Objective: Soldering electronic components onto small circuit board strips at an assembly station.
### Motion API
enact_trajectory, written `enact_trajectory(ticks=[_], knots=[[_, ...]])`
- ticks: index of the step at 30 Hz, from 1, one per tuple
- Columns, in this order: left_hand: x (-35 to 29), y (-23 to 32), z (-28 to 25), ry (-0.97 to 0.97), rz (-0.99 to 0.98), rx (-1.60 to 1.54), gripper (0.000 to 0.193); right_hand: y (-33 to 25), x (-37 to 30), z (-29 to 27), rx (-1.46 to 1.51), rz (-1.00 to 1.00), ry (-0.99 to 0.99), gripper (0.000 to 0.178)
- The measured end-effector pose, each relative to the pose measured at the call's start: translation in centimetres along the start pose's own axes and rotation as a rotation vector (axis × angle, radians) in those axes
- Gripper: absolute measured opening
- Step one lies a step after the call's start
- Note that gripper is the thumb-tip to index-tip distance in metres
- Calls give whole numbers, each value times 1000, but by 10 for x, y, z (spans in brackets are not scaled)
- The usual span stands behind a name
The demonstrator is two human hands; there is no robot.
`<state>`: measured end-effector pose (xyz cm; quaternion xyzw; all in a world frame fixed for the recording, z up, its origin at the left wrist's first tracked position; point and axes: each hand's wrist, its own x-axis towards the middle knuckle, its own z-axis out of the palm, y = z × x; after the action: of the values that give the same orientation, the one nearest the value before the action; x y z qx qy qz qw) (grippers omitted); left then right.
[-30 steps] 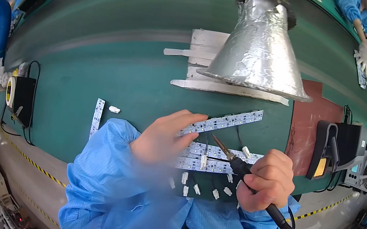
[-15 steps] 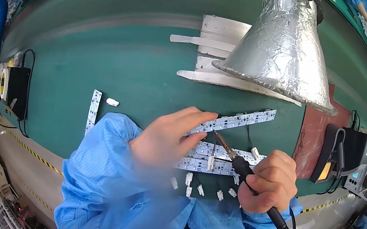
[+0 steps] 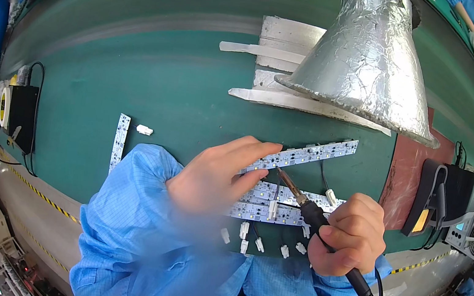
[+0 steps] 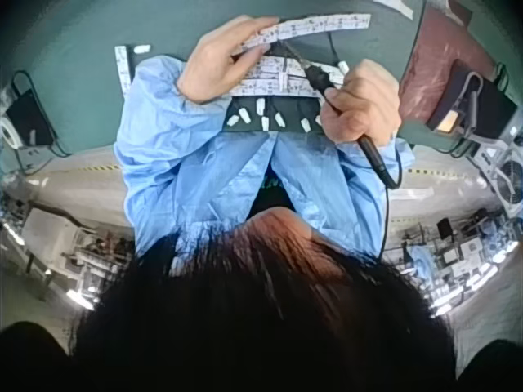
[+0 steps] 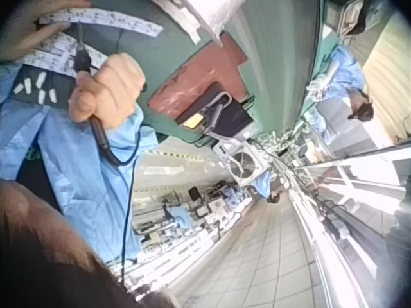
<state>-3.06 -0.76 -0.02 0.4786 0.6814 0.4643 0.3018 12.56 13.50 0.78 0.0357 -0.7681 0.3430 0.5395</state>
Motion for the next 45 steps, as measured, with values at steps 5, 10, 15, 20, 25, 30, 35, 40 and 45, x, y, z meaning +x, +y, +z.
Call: enact_trajectory(ticks=[5,10,15,20,25,30,35,40,45], knots=[[-1,-1,1,9,1,5,39,-1,0,-1,2,-7,10,37],[-2,-2,1,9,-10,0,39,-1,0,-1,-6,1,-1,37],[-1,-2,0,-2,17,5,39,-1,-1,0,-5,9,6,38],[-1,-1,0,4,20,15,39,-1,0,1,1,20,0,39],[-1,-2,0,0,18,17,39,-2,-1,1,0,37,9,41],[-2,-3,-1,3,17,13,39,1,0,-26,-50,91,89,37],[1,0,0,1,-3,-23,40,11,1,-49,-183,210,68,40],[2,-1,0,-15,-12,-8,39,14,4,-44,-195,215,36,41],[3,1,0,-10,-12,-8,38,18,4,-43,-189,191,29,40]])
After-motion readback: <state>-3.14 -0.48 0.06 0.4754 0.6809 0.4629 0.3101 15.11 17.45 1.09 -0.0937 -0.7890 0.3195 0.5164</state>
